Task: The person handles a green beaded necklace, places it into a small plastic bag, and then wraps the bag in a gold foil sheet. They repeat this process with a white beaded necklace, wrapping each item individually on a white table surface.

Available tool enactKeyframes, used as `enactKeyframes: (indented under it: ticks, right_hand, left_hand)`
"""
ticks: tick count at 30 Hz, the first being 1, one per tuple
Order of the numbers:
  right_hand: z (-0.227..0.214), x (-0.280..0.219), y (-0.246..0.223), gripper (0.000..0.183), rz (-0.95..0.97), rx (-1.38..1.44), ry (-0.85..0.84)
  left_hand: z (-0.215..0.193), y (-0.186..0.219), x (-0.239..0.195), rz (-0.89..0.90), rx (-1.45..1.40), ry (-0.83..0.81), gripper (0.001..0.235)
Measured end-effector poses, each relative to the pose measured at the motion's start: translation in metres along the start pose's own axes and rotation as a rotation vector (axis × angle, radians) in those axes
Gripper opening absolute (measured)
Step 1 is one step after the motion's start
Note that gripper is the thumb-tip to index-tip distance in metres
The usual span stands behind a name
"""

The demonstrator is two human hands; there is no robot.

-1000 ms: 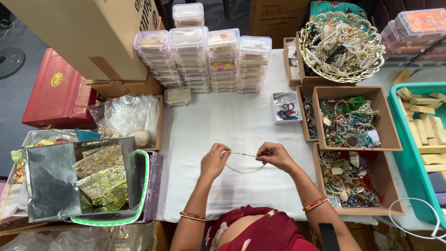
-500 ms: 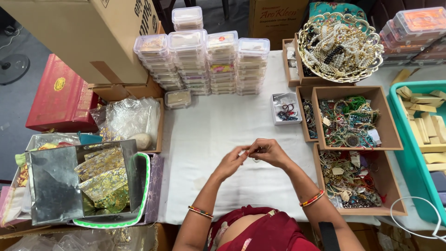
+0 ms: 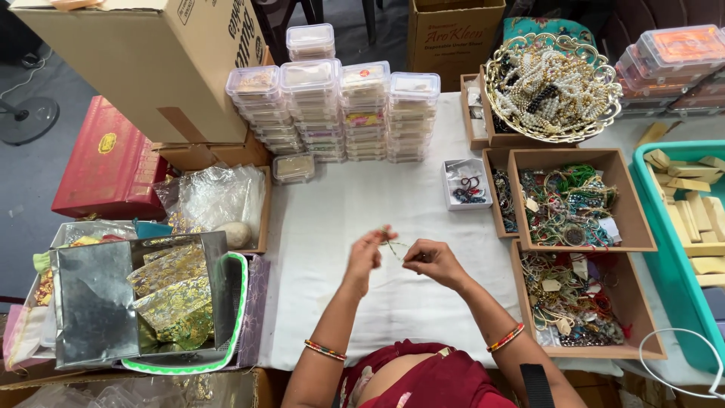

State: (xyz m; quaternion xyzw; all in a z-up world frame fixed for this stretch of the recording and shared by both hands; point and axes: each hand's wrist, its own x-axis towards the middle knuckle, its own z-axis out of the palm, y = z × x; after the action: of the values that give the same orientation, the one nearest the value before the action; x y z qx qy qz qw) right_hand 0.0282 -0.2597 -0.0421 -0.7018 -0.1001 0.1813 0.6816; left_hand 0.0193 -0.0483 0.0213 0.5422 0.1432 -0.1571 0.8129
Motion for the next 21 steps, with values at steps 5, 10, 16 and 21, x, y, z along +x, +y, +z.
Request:
enactKeyframes:
  ticks: [5, 10, 16, 21]
  right_hand:
    - [0.004, 0.002, -0.031, 0.009, -0.230, -0.207, -0.001]
    - [-0.005, 0.008, 0.003, 0.014, -0.053, 0.139, 0.021]
    - [0.014, 0.002, -0.003, 0.012, -0.168, 0.029, -0.005]
    - [-0.002, 0.003, -0.017, 0.008, -0.105, 0.186, -0.019]
  left_hand:
    - [-0.018, -0.056, 0.020, -0.072, 0.423, -0.099, 0.043]
    - [-0.032, -0.057, 0.030, -0.031, 0.144, -0.136, 0.043]
    - [0.003, -0.019, 0.004, -0.011, 0.124, -0.056, 0.039]
    - [-0.024, -0.071, 0.038, -0.021, 0.713, -0.112, 0.053]
